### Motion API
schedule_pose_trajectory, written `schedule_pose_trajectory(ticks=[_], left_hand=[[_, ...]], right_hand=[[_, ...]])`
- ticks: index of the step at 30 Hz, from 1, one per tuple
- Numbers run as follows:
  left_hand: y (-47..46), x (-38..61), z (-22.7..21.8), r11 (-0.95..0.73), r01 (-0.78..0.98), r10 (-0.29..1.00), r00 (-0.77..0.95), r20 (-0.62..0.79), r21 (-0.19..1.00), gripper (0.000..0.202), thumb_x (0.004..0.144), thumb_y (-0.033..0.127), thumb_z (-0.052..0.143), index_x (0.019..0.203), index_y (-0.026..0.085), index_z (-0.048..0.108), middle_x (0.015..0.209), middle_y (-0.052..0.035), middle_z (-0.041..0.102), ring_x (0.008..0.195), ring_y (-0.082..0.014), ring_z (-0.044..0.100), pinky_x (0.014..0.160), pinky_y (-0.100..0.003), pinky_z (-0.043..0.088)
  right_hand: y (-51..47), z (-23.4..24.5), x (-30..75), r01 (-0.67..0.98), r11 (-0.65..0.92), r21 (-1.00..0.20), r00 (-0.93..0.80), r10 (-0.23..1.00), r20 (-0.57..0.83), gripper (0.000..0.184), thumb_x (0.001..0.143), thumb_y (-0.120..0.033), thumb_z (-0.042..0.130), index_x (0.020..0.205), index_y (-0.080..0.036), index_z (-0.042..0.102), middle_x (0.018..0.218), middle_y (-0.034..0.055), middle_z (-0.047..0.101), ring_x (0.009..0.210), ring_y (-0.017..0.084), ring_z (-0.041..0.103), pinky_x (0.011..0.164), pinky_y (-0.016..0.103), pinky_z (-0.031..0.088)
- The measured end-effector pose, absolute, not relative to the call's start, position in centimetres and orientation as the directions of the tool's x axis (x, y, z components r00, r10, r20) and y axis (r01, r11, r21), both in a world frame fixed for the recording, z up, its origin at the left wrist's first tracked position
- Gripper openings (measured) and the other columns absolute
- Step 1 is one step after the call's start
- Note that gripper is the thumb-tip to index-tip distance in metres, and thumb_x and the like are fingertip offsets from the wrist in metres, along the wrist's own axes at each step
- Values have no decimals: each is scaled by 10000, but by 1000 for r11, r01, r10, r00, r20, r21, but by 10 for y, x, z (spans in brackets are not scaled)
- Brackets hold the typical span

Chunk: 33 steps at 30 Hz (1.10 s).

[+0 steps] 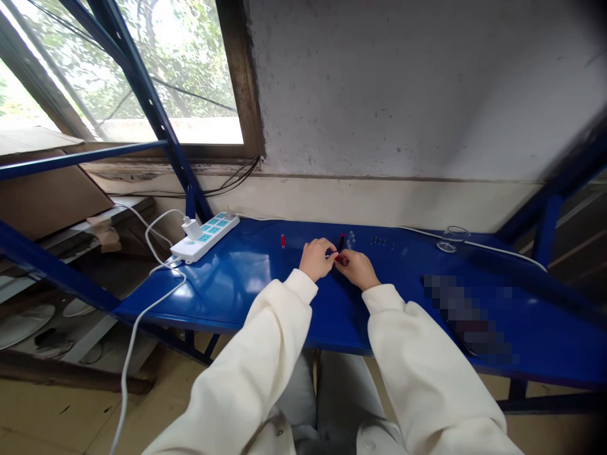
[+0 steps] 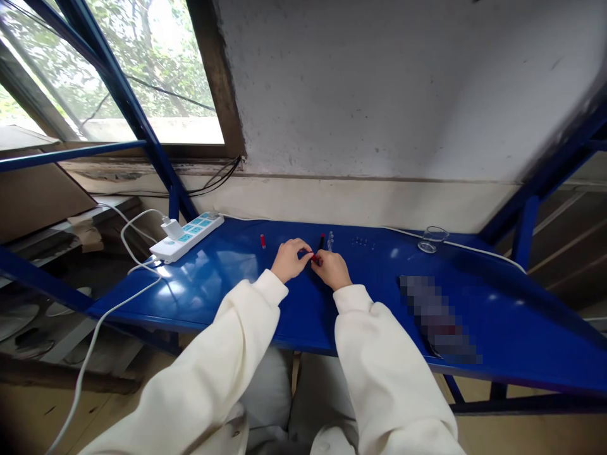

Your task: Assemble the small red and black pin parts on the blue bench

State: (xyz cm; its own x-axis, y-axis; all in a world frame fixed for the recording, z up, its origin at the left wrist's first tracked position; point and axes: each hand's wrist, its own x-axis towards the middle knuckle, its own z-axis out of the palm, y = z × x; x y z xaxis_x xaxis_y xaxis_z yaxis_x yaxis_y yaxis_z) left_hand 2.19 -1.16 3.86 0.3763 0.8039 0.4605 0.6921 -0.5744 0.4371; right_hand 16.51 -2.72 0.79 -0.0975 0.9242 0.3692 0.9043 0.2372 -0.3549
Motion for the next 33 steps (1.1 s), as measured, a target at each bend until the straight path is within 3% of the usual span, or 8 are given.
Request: schedule_pose_trajectory(ticks=[5, 10, 14, 21, 33], left_hand=[[11, -7, 88, -607, 727, 777, 460, 429, 322, 67, 728, 240, 573, 740, 197, 623, 885, -21, 621, 947, -209, 489, 852, -390, 293], [49, -36, 117, -504, 825, 838, 395, 378, 255, 101, 689, 266, 610, 736, 185, 648, 1002, -67, 577, 1037, -266, 402, 865, -420, 265], [66, -49, 101, -458, 866, 874, 397, 282, 200, 96, 635, 257, 653, 707, 193, 660, 1008, -65, 547, 1053, -289, 370, 869, -445, 260], [71, -60, 67, -394, 896, 893, 322, 313, 203, 69, 649, 247, 641, 693, 196, 658, 1004, -69, 534, 1056, -288, 370, 876, -456, 255], [71, -68, 66, -359, 913, 910, 297, 288, 194, 63, 656, 221, 624, 700, 187, 656, 1024, -91, 541, 1050, -295, 360, 879, -486, 254]], right_hand=[[-31, 10, 160, 807, 316, -499, -103, 907, 408, 288, 798, -396, 425, 858, -187, 613, 667, 18, 600, 590, 120, 521, 571, 212, 364], [-31, 11, 159, 798, 322, -509, -130, 917, 377, 296, 809, -384, 405, 834, -191, 628, 669, 22, 608, 589, 122, 528, 576, 217, 380], [-30, 10, 160, 803, 305, -512, -121, 925, 361, 286, 803, -375, 411, 818, -192, 630, 665, 24, 610, 596, 130, 536, 573, 221, 384], [-31, 10, 159, 787, 325, -525, -129, 918, 375, 286, 811, -370, 393, 794, -195, 620, 645, 18, 598, 581, 130, 523, 563, 221, 375], [-31, 8, 161, 779, 336, -529, -132, 913, 385, 291, 814, -375, 386, 791, -196, 615, 652, 17, 603, 580, 127, 522, 569, 227, 375]])
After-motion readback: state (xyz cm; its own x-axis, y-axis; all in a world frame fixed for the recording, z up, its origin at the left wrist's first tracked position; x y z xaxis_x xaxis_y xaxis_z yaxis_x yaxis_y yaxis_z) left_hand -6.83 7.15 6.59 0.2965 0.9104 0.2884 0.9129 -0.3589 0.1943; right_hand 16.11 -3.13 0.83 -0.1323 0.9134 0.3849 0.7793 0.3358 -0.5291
